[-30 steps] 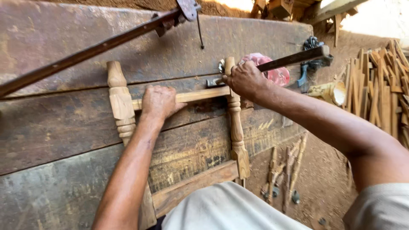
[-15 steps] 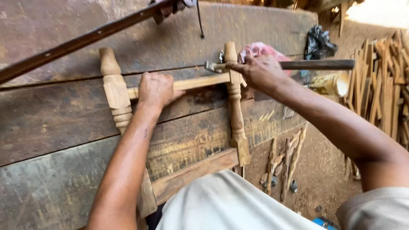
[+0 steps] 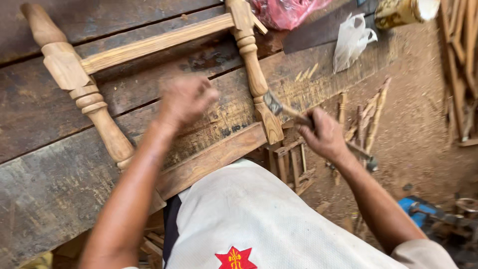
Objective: The person assembles a wooden frame, likely for a chair or stool, by hammering joints together, applying glue, and fitting various wooden pieces including turned legs and support rails.
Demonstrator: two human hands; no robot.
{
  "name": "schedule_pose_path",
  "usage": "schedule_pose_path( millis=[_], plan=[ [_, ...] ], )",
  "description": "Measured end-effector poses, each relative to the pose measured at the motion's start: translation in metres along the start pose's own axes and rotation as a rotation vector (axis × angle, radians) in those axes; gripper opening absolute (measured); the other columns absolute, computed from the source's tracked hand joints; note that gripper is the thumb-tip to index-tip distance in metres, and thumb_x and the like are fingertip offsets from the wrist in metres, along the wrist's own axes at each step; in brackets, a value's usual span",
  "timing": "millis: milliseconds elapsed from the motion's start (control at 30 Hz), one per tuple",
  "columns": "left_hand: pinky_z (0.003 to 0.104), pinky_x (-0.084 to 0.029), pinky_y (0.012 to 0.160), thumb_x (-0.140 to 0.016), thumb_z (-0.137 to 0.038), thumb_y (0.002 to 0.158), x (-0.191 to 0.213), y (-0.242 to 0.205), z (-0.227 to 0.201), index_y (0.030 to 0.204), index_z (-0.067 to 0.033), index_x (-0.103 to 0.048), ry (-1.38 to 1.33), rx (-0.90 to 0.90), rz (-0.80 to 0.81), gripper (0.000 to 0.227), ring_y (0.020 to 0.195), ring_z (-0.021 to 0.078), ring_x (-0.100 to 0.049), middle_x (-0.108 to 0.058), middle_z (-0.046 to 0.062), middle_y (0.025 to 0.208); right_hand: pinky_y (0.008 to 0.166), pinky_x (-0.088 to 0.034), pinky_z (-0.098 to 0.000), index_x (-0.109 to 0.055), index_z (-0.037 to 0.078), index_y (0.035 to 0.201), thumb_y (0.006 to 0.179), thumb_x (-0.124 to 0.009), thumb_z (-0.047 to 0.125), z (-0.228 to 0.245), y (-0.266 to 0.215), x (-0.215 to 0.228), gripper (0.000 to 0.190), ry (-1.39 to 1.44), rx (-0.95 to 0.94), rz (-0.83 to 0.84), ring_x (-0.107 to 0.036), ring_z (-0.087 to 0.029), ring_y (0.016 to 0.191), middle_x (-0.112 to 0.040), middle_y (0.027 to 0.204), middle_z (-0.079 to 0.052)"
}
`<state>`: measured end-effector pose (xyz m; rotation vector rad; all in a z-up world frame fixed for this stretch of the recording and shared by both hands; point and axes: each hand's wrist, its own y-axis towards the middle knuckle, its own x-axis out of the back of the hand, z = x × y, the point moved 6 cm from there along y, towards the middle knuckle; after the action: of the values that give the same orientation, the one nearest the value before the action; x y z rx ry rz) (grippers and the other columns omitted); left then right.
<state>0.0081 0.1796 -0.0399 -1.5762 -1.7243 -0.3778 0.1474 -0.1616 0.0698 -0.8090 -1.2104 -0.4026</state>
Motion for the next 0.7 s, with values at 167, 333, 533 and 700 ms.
schedule_pose_path(
  millis=[167, 333, 533, 700],
  plan=[
    [0.045, -0.057, 0.082, -0.051, -0.054, 0.099, -0.101, -0.022, -0.107, 0.116, -0.0120, -0.063, -0.045, -0.045, 0.401, 0.047, 0.092, 0.0252, -0.069, -0.071, 0.013, 0.102, 0.056, -0.063, -0.0390, -0.059, 0.013, 0.115, 0.099, -0.059, 0.039, -0.013, -0.091, -0.076, 0.031, 0.268, -0.200, 0.288, -0.066, -0.017, 0.063, -0.069, 0.083, -0.005],
    [0.056, -0.051, 0.082, -0.038, -0.049, 0.109, -0.125, -0.003, -0.128, 0.114, -0.0042, -0.062, 0.033, -0.086, 0.184, 0.051, 0.084, 0.0408, -0.066, -0.070, 0.023, 0.087, 0.066, -0.060, -0.0402, -0.068, 0.009, 0.117, 0.088, -0.073, 0.045, 0.019, -0.140, -0.098, 0.047, 0.279, 0.044, 0.068, -0.073, -0.024, 0.074, -0.073, 0.086, -0.008],
    [0.056, -0.052, 0.084, -0.027, -0.045, 0.108, -0.130, 0.001, -0.133, 0.112, -0.0043, -0.056, -0.017, 0.051, 0.301, 0.050, 0.081, 0.0393, -0.071, -0.072, 0.022, 0.085, 0.067, -0.061, -0.0391, -0.068, 0.012, 0.123, 0.094, -0.068, 0.044, 0.025, -0.143, -0.154, 0.044, 0.270, 0.100, 0.206, -0.073, -0.021, 0.077, -0.074, 0.099, -0.008],
    [0.060, -0.048, 0.087, -0.030, -0.044, 0.109, -0.122, 0.001, -0.141, 0.112, -0.0021, -0.056, 0.038, -0.093, 0.185, 0.049, 0.091, 0.0466, -0.066, -0.070, 0.027, 0.094, 0.068, -0.062, -0.0381, -0.072, 0.013, 0.123, 0.089, -0.073, 0.040, 0.004, -0.139, -0.153, 0.043, 0.437, -0.120, -0.147, -0.073, -0.017, 0.075, -0.077, 0.100, -0.006]
  ],
)
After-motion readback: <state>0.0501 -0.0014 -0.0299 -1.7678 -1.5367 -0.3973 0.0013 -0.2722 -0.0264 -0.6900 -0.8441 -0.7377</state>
